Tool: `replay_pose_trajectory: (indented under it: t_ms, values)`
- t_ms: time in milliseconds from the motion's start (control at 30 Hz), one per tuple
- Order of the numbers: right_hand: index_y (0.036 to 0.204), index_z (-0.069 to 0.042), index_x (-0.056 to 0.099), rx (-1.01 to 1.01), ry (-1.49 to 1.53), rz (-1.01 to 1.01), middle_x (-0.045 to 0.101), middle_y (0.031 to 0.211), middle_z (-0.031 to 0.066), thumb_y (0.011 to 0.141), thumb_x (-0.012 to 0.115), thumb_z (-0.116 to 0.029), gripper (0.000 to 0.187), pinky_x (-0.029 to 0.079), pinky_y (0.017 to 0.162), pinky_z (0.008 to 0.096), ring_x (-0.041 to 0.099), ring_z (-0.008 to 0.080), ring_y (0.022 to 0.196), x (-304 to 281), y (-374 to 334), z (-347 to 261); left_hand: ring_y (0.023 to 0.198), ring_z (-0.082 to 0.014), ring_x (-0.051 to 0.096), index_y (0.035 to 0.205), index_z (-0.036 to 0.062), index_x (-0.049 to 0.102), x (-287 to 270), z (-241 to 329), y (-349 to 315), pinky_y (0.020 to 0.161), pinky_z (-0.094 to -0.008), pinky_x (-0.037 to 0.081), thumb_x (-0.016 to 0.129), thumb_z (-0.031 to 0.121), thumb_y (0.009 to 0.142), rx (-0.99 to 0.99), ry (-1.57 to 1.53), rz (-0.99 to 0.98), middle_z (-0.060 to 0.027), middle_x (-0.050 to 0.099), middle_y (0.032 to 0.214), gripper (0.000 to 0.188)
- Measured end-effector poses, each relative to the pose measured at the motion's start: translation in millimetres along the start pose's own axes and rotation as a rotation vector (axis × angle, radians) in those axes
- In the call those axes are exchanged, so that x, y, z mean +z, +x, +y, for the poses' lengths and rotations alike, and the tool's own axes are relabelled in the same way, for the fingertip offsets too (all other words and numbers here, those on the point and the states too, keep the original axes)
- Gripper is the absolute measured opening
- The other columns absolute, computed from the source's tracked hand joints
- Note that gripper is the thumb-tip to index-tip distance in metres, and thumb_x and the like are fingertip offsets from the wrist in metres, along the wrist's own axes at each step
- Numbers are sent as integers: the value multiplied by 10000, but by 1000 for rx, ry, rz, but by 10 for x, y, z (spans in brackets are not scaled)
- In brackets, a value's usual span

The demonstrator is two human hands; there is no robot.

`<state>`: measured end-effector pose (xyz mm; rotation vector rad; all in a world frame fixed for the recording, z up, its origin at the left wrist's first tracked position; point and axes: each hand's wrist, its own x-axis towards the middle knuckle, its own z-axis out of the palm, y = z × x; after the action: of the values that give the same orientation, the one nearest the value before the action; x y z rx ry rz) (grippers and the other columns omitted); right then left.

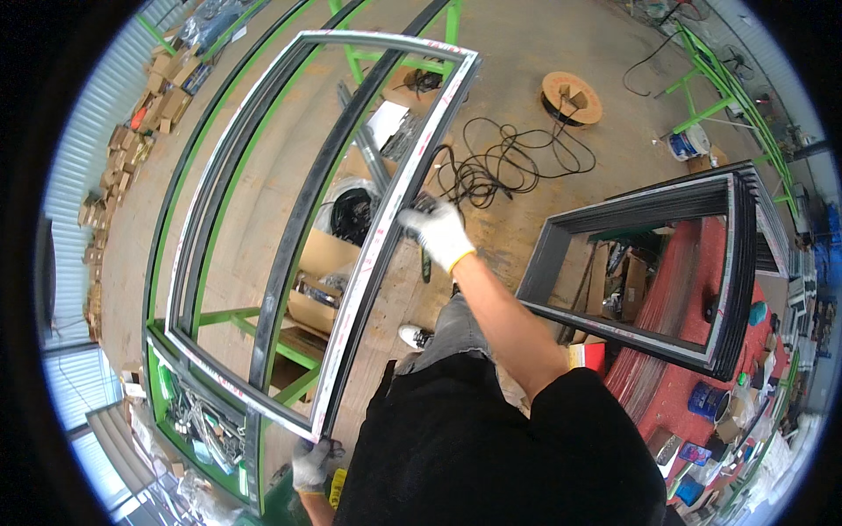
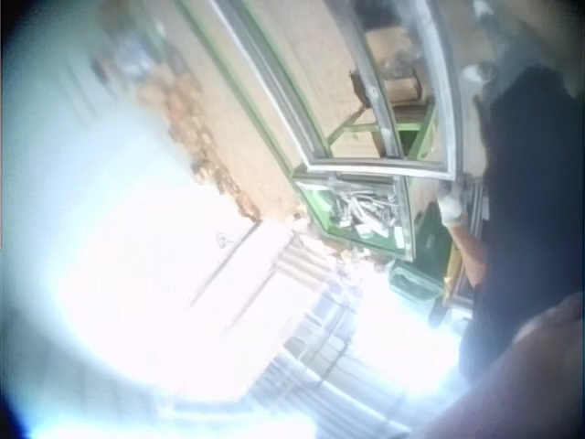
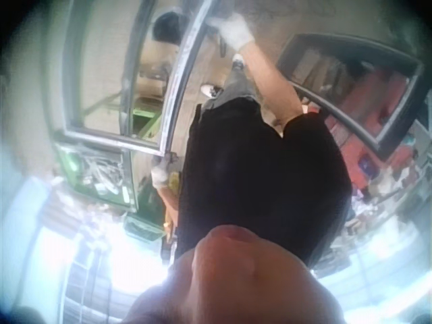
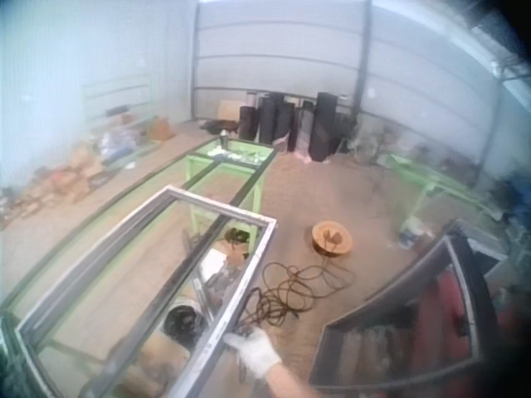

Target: The person uses a pneumatic rivet gun to fasten metal window frame corners on a green jig, then stacks completed frames on a red workbench. The person repeats this process for multiple frames, handling each frame individually and securing each corner before moving to the next.

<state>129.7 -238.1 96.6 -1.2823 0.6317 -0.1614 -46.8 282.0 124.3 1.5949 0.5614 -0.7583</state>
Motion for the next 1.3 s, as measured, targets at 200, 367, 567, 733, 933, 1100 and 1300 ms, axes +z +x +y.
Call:
replay_pose_trajectory:
  t_ms: [200,367,567,733,933,1100,1300]
  values:
    - [1251,47,716,179,-236,-33,752,953,80,896,821,-141,416,565,758,299,671,152,784,141,-301,30,1324,-304,599,1532,-6,546,-828,479,-327,1150,-419,467,675,231,1076,-77,285,20,-195,643,1452,529]
    - [1151,39,758,63,-115,-108,732,897,43,918,806,-193,332,519,704,310,619,123,751,35,-388,36,1094,-160,624,1363,-44,609,-368,1605,-55,956,-299,495,678,146,996,377,531,200,-95,681,1163,419]
    - [1115,50,766,-12,-193,-19,745,871,54,925,809,-206,322,516,703,299,616,119,750,-193,-33,-78,1122,-190,692,1357,-25,655,2190,2462,1126,964,-353,565,707,101,1001,814,544,19,-148,731,1245,382]
    - [1119,3,773,-20,-128,-26,801,965,111,876,820,-280,376,575,823,352,719,192,860,-181,102,-40,1066,-364,759,1349,-31,648,3367,2780,1765,966,-424,570,771,382,907,779,927,-58,-274,762,1165,618]
    - [1126,5,755,85,-358,-67,798,1001,171,801,846,-294,451,598,860,375,760,276,883,-414,384,-245,1006,-331,754,1225,-58,683,3359,2834,1807,929,-432,567,803,353,849,423,989,-238,-237,768,1042,570]
    - [1198,58,739,-31,-276,97,803,1023,189,792,866,-226,512,604,880,352,759,261,898,-938,1135,-730,870,-234,704,1185,-49,671,3185,2785,1736,825,-397,565,829,274,830,260,908,-257,-151,730,926,506]
    - [979,63,770,-119,-328,119,751,808,99,824,886,-205,330,543,700,347,646,167,713,-1537,1960,-1192,860,-212,669,1201,-45,673,2999,2653,1736,826,-377,554,853,266,816,288,911,-234,-137,724,946,527]
